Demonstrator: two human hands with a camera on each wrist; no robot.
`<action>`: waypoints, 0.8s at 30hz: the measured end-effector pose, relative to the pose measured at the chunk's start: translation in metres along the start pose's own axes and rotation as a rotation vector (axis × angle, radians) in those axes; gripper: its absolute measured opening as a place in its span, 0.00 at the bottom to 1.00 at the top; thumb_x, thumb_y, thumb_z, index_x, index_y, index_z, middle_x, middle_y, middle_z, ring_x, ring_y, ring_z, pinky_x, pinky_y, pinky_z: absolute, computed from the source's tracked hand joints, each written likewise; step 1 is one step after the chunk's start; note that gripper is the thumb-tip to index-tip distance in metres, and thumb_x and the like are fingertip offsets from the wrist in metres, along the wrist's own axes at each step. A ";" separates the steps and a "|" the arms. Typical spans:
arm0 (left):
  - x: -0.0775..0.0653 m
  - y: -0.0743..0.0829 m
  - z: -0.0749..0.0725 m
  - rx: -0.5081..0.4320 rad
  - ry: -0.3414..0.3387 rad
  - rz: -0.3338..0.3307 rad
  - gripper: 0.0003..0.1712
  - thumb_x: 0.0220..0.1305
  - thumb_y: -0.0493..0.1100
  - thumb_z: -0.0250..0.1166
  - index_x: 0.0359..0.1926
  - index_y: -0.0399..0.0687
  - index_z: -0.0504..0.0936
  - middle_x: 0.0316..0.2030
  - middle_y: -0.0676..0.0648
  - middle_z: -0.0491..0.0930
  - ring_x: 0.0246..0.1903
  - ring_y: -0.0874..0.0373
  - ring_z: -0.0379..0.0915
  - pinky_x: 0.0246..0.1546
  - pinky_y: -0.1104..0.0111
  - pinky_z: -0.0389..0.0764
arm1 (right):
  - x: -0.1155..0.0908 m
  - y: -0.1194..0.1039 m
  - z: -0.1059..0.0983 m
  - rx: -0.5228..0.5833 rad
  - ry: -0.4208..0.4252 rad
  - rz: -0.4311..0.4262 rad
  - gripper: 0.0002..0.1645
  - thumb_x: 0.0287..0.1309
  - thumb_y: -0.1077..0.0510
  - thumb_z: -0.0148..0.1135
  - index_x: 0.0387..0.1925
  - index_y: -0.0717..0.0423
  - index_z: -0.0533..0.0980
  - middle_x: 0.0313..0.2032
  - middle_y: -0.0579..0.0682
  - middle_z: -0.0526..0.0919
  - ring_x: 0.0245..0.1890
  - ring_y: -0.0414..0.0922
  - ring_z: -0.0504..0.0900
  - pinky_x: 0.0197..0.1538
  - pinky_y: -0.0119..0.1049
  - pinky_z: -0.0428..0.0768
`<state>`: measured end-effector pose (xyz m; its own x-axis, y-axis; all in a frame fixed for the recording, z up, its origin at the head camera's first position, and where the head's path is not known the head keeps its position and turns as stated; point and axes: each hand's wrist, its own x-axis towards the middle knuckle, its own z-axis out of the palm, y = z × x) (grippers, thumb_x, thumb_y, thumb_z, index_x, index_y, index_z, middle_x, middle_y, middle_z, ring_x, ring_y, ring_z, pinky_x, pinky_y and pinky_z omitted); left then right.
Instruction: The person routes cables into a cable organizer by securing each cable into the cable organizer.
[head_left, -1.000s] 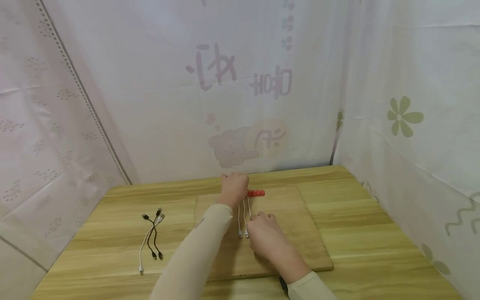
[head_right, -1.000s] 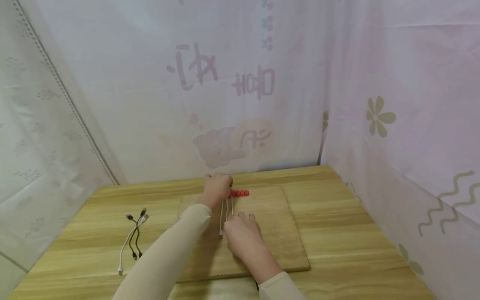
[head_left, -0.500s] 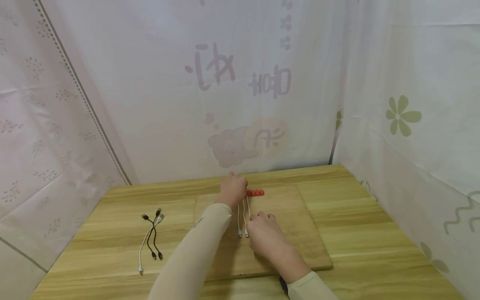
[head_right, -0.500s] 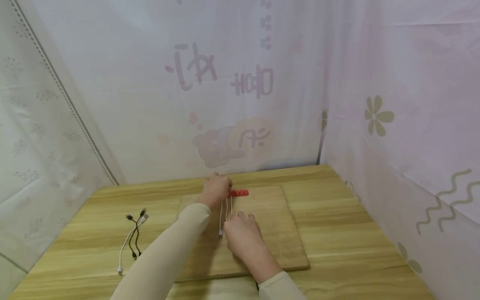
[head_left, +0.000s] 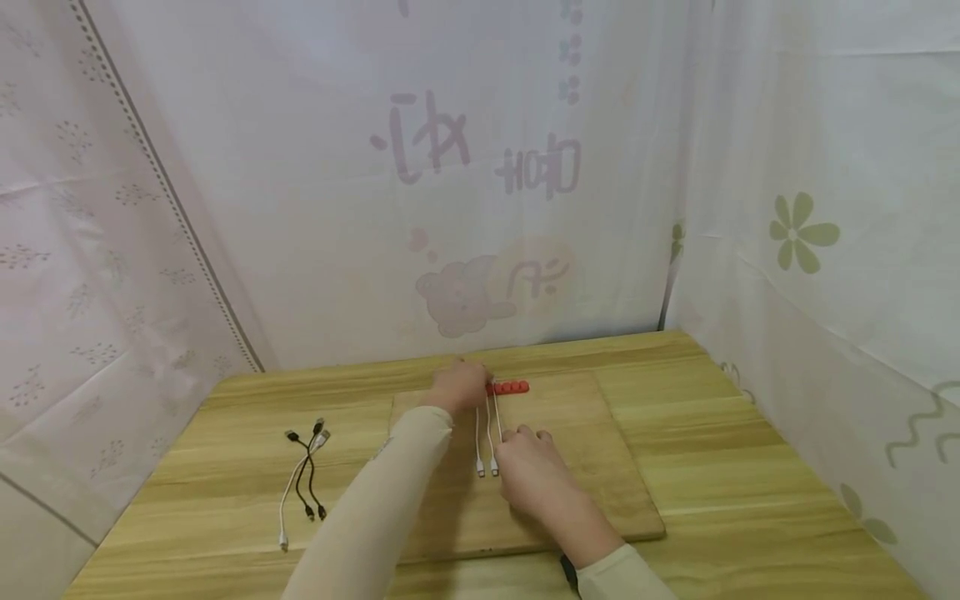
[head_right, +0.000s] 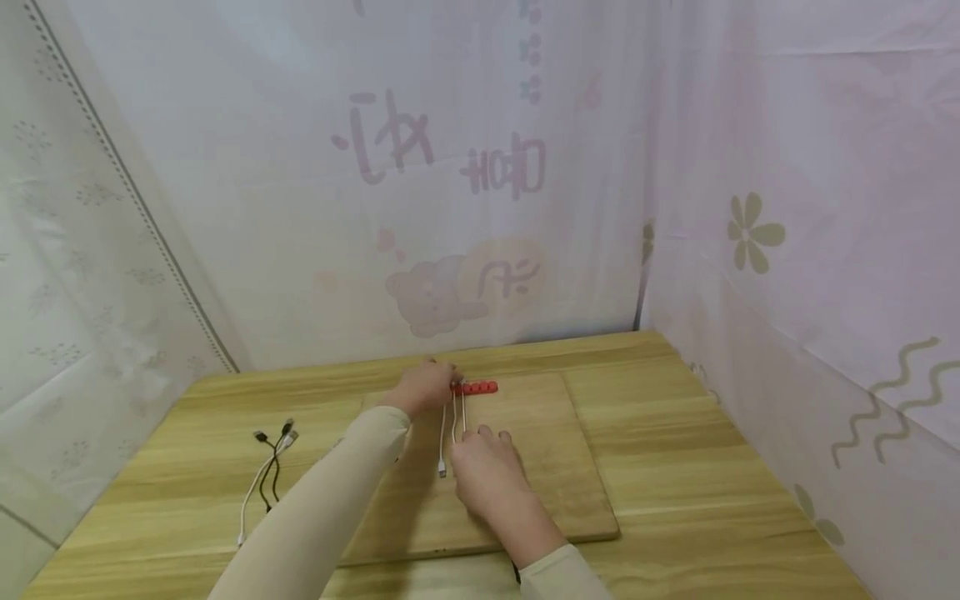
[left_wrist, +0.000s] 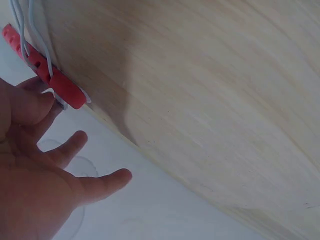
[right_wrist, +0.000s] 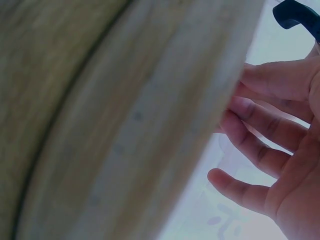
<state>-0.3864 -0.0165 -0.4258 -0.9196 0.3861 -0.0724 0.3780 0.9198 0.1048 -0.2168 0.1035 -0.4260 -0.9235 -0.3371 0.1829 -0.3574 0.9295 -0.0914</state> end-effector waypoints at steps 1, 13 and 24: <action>-0.001 -0.001 0.000 -0.008 -0.010 0.000 0.21 0.75 0.37 0.57 0.57 0.63 0.89 0.62 0.50 0.86 0.70 0.40 0.72 0.61 0.30 0.75 | 0.000 0.000 0.000 0.004 -0.002 0.002 0.02 0.56 0.63 0.76 0.30 0.57 0.87 0.38 0.51 0.88 0.43 0.52 0.84 0.54 0.61 0.83; -0.011 -0.004 -0.009 -0.082 -0.061 0.043 0.31 0.78 0.37 0.54 0.78 0.62 0.72 0.77 0.53 0.72 0.81 0.38 0.57 0.70 0.22 0.58 | -0.002 0.002 -0.003 0.037 -0.022 0.027 0.06 0.57 0.65 0.75 0.27 0.54 0.86 0.37 0.50 0.88 0.45 0.53 0.86 0.60 0.65 0.80; -0.014 -0.004 -0.011 -0.033 -0.105 0.062 0.38 0.75 0.39 0.57 0.83 0.61 0.63 0.79 0.53 0.69 0.84 0.41 0.51 0.74 0.22 0.50 | -0.003 0.000 -0.006 0.063 -0.027 0.042 0.03 0.60 0.65 0.73 0.33 0.55 0.87 0.37 0.50 0.88 0.45 0.54 0.85 0.63 0.69 0.77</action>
<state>-0.3767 -0.0265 -0.4148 -0.8774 0.4492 -0.1685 0.4289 0.8917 0.1444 -0.2130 0.1055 -0.4205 -0.9410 -0.3029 0.1509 -0.3257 0.9318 -0.1601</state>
